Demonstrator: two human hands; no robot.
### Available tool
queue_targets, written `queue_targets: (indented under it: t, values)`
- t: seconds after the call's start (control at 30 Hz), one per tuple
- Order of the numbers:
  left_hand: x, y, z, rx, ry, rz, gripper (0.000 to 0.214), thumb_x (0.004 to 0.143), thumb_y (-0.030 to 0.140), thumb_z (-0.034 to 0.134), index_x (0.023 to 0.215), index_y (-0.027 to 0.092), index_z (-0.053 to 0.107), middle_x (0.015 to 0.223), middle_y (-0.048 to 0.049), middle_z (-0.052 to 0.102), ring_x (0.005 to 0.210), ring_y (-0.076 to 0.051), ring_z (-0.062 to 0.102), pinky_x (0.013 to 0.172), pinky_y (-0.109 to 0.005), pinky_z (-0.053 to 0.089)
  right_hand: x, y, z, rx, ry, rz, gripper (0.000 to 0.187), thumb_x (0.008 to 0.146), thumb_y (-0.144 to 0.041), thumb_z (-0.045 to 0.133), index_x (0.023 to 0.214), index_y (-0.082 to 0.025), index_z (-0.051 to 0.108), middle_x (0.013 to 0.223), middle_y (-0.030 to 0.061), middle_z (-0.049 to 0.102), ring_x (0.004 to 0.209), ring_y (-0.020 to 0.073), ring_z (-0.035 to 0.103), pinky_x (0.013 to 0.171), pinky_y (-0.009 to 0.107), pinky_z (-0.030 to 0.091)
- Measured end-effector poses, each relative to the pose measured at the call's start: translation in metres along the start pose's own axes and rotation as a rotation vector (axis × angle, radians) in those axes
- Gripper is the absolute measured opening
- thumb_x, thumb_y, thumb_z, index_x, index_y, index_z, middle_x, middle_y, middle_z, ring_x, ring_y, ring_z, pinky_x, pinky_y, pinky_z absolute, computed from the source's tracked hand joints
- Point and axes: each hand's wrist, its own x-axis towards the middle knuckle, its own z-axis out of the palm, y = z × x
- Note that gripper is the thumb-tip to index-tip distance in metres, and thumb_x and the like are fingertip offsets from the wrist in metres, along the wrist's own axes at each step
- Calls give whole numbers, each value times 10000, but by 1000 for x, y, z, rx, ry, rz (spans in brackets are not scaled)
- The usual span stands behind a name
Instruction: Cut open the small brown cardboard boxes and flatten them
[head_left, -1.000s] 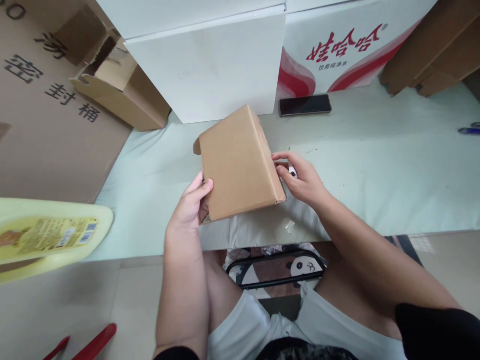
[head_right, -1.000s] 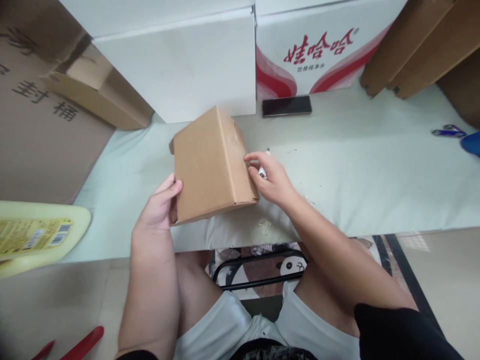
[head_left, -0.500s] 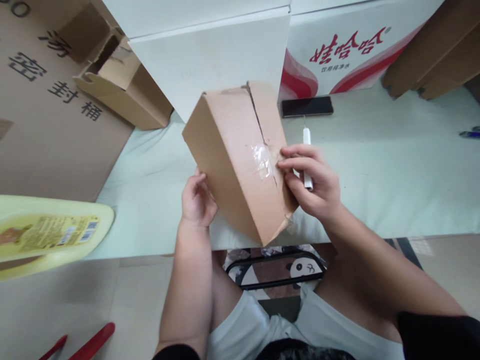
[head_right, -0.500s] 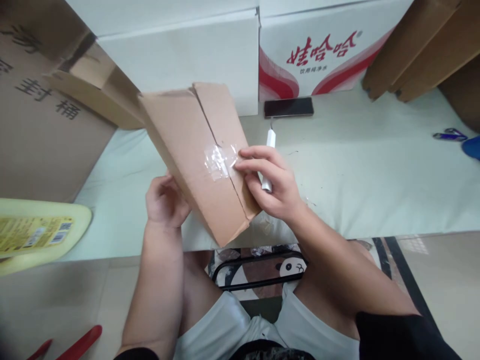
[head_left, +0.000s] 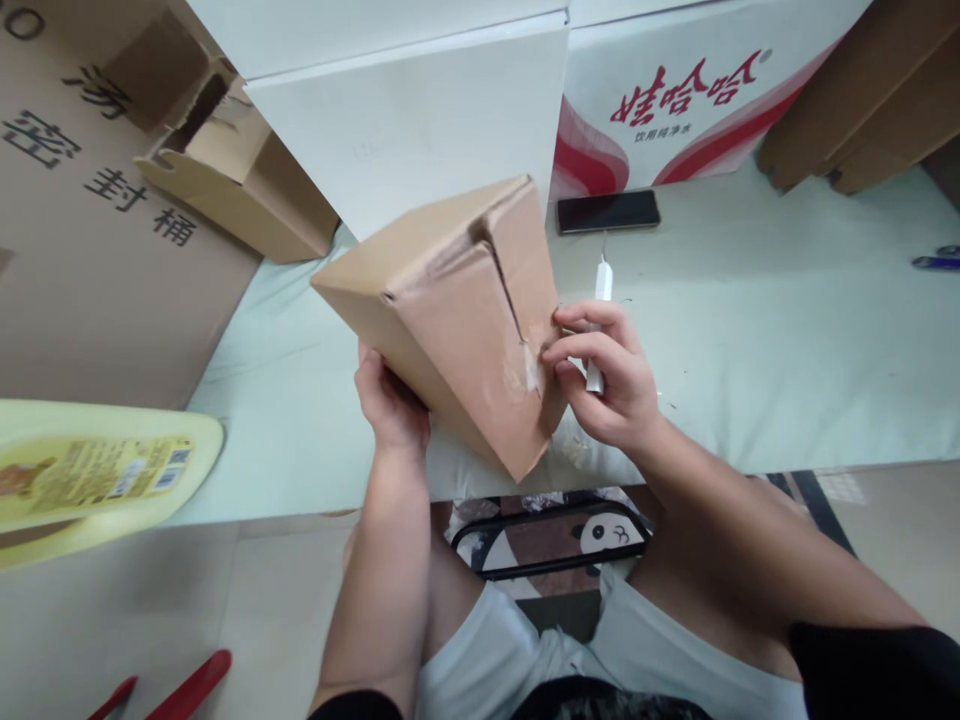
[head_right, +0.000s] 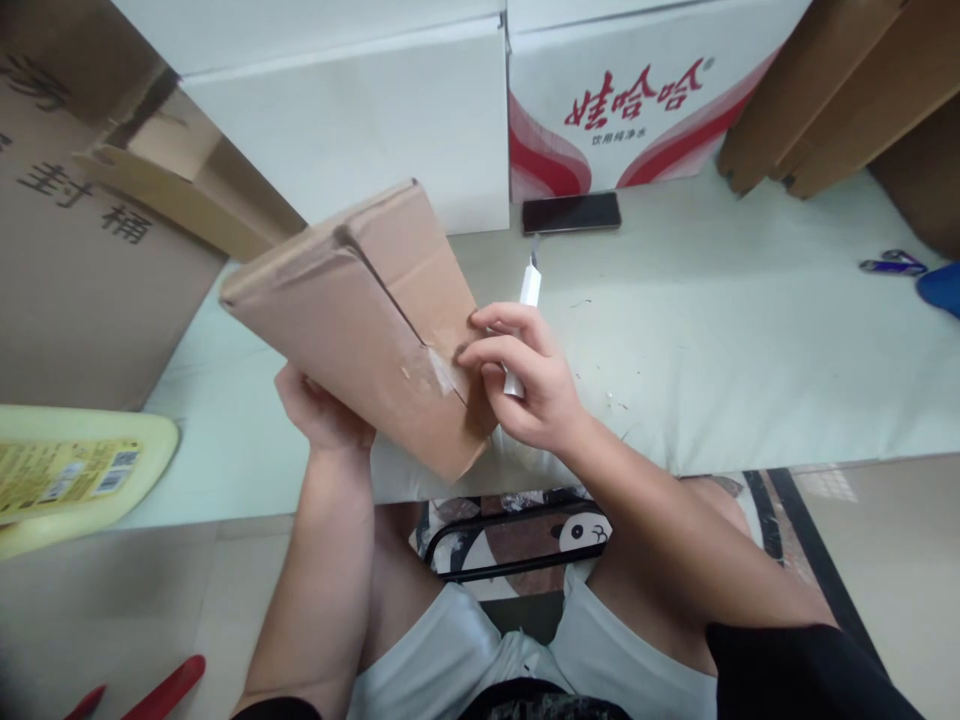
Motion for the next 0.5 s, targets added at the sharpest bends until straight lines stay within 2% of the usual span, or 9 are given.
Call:
queue_targets:
  t: [0.1,0.2,0.27,0.33,0.43,0.5]
  values:
    - [-1,-4,-3,0,-42,66,363,865,519,532,1056,234,652,1250,-43,685,1324,-267,573,1160,-358,439,-4,5,1,43,33,87,179,872,-78,525,951,-238,544,1313,86,569,1216,237,612,1011,452,553]
    - [-1,-6,-6,17,-120,31,400,831,567,594,1049,236,649,1177,-57,685,1303,-295,577,1111,-370,467,-8,9,0,55,77,189,143,855,-98,485,916,-228,481,1263,83,621,1060,215,643,854,392,554]
    - [-1,-6,-8,33,-119,13,427,811,583,640,1075,248,626,1137,-56,688,1282,-299,586,1051,-360,499,-8,9,0,34,112,204,144,827,-105,476,902,-228,471,1192,79,648,991,208,639,809,375,535]
    - [-1,-3,-8,91,-70,0,489,832,581,660,1212,289,562,1156,-41,688,1264,-279,601,1014,-350,514,-8,7,1,15,109,188,161,798,-99,481,891,-230,476,1146,75,650,1028,223,641,856,401,535]
    - [-3,6,-6,261,22,82,648,887,567,650,1436,393,354,1387,-22,615,1350,-249,558,1085,-382,488,-5,3,3,-12,61,130,194,787,-78,494,901,-235,496,1120,72,639,1117,242,638,929,434,535]
    - [-8,13,-3,310,10,206,660,897,552,655,1458,440,326,1571,7,473,1475,-254,449,1158,-415,448,-4,1,4,-25,32,85,209,803,-66,504,920,-239,509,1131,70,634,1137,235,637,933,422,538]
